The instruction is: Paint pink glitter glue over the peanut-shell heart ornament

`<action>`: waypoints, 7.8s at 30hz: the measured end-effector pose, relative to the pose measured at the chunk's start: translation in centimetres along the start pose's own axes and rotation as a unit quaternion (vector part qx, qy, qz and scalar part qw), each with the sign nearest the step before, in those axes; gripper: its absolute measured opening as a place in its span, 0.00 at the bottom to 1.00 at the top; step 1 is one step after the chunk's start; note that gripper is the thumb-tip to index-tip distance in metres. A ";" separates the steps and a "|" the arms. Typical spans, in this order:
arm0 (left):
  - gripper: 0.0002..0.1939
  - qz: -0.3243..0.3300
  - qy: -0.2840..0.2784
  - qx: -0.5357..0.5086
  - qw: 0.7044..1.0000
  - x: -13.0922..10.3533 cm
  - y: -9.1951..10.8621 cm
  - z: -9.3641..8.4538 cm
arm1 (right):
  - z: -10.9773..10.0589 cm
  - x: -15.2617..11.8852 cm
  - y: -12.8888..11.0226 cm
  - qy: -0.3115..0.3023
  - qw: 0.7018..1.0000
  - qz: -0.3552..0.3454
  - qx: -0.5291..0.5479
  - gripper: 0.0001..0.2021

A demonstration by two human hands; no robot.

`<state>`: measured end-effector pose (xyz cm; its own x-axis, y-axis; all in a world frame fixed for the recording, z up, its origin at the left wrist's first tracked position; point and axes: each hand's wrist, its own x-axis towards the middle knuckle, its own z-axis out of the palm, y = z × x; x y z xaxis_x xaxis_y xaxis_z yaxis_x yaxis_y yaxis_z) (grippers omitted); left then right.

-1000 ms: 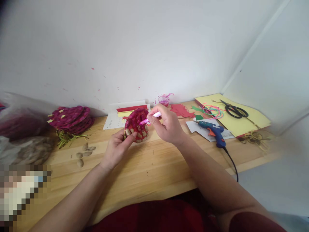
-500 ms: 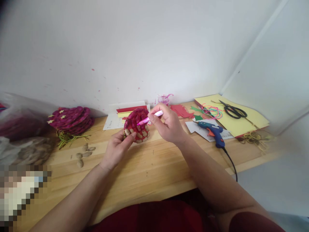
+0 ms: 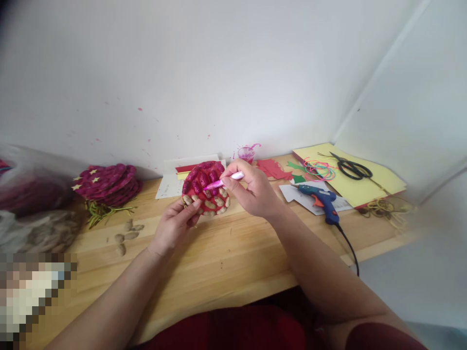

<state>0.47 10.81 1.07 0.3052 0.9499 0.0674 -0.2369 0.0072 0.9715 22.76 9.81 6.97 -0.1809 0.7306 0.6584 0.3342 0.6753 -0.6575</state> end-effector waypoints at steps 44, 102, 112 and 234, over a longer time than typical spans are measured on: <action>0.28 -0.096 0.182 -0.126 0.970 1.1 -0.1 0.6 | -4.5 9.7 10.4 0.050 0.839 0.303 -0.448 0.10; 0.23 -0.063 0.072 -0.107 0.990 -0.5 -0.2 2.0 | 1.7 -1.5 -0.5 0.114 0.993 0.010 -0.036 0.02; 0.19 -0.026 0.054 -0.052 0.997 -0.5 -0.7 1.7 | 1.5 -1.4 -1.0 0.084 0.993 -0.015 -0.087 0.02; 0.21 -0.045 0.054 -0.137 0.988 -0.2 -0.2 1.1 | 1.6 -1.5 -1.0 0.100 0.990 -0.070 -0.068 0.01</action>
<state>1.45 10.25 1.10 0.2395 0.9693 -0.0560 -0.4588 0.1638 0.8733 21.24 8.17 6.06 -0.0516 0.5873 0.8077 0.4433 0.7382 -0.5085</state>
